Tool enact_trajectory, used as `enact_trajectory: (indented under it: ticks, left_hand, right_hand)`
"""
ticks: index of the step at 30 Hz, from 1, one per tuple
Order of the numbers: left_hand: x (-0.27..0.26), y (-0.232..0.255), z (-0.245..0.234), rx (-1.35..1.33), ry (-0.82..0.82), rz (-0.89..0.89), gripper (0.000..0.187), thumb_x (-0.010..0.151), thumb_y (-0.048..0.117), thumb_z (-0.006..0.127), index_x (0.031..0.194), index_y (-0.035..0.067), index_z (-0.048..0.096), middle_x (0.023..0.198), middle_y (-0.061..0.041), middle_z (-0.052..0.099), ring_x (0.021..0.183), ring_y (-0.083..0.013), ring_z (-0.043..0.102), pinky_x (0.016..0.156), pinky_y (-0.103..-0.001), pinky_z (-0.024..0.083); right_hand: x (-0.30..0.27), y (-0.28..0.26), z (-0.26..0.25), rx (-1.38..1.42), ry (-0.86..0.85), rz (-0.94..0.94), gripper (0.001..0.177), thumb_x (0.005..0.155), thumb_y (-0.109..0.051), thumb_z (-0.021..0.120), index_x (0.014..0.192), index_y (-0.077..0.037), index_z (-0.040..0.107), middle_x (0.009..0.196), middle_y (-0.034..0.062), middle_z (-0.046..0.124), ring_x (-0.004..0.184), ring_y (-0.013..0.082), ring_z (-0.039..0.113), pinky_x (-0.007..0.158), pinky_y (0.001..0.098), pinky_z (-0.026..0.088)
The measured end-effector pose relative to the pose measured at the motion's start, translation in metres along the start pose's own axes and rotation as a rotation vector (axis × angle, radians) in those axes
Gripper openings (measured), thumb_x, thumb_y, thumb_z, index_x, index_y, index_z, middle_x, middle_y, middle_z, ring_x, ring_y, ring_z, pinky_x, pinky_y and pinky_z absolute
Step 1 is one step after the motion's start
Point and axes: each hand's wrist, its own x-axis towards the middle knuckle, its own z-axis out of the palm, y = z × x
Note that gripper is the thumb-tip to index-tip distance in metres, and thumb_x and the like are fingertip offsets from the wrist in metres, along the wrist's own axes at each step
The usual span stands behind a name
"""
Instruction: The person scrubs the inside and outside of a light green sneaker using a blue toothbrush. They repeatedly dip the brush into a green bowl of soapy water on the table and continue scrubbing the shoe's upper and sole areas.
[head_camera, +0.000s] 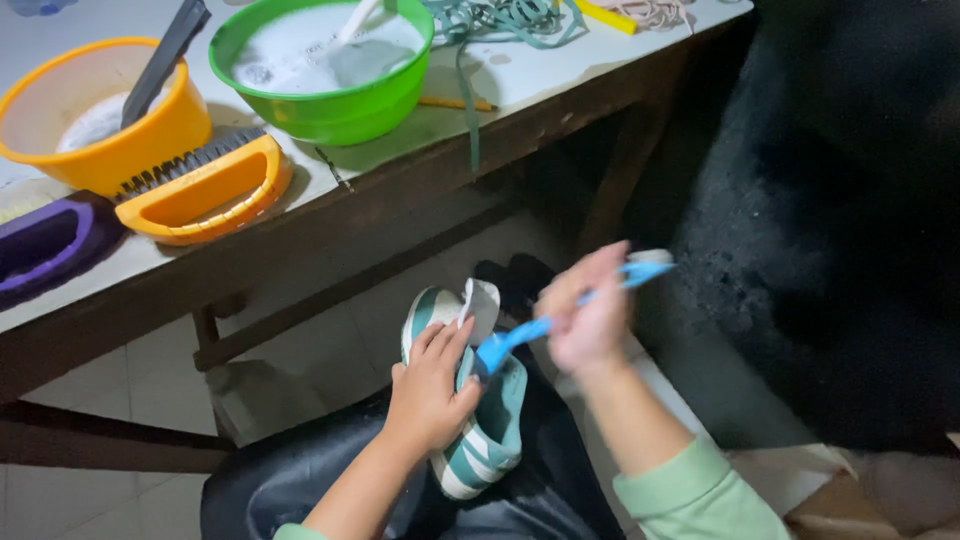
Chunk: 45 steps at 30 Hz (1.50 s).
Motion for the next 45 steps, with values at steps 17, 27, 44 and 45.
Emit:
enact_trajectory:
  ticks: [17, 27, 44, 45]
  left_hand:
    - [-0.001, -0.021, 0.013, -0.015, 0.034, 0.037, 0.08, 0.083, 0.046, 0.049, 0.16, 0.027, 0.036, 0.159, -0.004, 0.045, 0.151, -0.0269, 0.031, 0.091, -0.054, 0.047]
    - [-0.005, -0.024, 0.01, -0.092, 0.064, 0.033, 0.081, 0.083, 0.044, 0.046, 0.16, 0.024, 0.037, 0.157, -0.007, 0.047, 0.151, -0.0296, 0.031, 0.094, -0.049, 0.045]
    - [-0.002, -0.006, 0.002, -0.058, 0.04, 0.008, 0.08, 0.082, 0.047, 0.044, 0.159, 0.023, 0.04, 0.158, -0.008, 0.047, 0.15, -0.0325, 0.032, 0.091, -0.054, 0.044]
    - [-0.004, -0.006, 0.003, -0.058, 0.033, 0.006, 0.08, 0.082, 0.047, 0.044, 0.159, 0.023, 0.04, 0.158, -0.008, 0.047, 0.15, -0.0325, 0.032, 0.091, -0.054, 0.044]
  right_hand:
    - [0.004, 0.018, -0.024, -0.108, -0.166, 0.114, 0.058, 0.107, -0.054, 0.045, 0.062, -0.018, 0.043, 0.044, -0.0028, 0.021, 0.029, 0.0119, 0.028, 0.029, 0.0266, 0.028]
    - [0.012, 0.004, -0.008, -0.335, -0.292, 0.006, 0.069, 0.112, -0.049, 0.03, 0.05, -0.02, 0.04, 0.033, 0.002, 0.038, 0.026, 0.0135, 0.041, 0.03, 0.0198, 0.031]
    - [-0.029, 0.006, 0.01, -0.136, -0.204, 0.031, 0.067, 0.105, -0.063, 0.033, 0.052, -0.022, 0.036, 0.034, 0.003, 0.031, 0.026, 0.0156, 0.038, 0.03, 0.0227, 0.029]
    - [-0.025, 0.016, -0.003, -0.138, -0.197, 0.035, 0.067, 0.105, -0.063, 0.033, 0.052, -0.022, 0.036, 0.034, 0.003, 0.031, 0.026, 0.0156, 0.038, 0.03, 0.0227, 0.029]
